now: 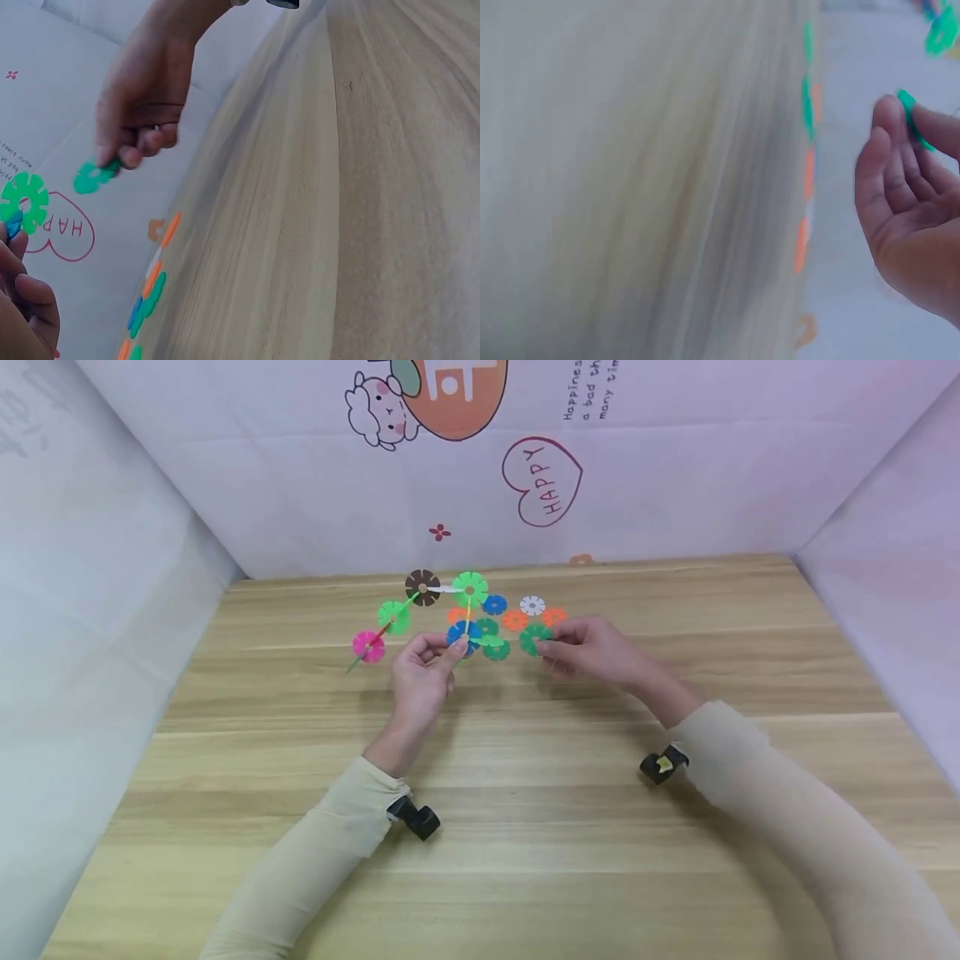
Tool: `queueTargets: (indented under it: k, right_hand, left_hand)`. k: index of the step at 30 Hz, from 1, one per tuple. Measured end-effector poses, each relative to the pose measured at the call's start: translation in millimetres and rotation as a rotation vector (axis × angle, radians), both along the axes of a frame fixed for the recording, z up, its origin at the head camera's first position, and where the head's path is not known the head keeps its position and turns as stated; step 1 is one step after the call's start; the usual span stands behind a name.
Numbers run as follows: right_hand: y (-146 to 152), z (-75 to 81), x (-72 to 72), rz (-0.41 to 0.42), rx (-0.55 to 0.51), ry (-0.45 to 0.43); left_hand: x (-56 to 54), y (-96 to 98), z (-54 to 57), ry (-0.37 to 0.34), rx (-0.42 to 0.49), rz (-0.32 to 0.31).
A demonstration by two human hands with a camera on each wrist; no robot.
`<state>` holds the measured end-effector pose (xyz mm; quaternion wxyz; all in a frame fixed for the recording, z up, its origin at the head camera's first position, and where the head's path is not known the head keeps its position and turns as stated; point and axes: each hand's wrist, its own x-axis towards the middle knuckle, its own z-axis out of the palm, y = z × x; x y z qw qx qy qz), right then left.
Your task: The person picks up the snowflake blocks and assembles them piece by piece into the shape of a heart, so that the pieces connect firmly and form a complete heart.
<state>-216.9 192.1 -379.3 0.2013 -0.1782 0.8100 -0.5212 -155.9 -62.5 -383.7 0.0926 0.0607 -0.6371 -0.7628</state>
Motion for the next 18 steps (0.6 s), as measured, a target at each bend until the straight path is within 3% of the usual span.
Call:
queueTargets:
  k: [6, 18]
  right_hand:
    - [-17, 11.1, 24.2, -0.017, -0.117, 0.089]
    - [-21, 10.9, 35.3, -0.057, -0.165, 0.159]
  left_hand:
    - [1.4, -0.2, 0.4, 0.008, 0.012, -0.030]
    - [6.9, 0.5, 1.8, 0.031, 0.069, -0.079]
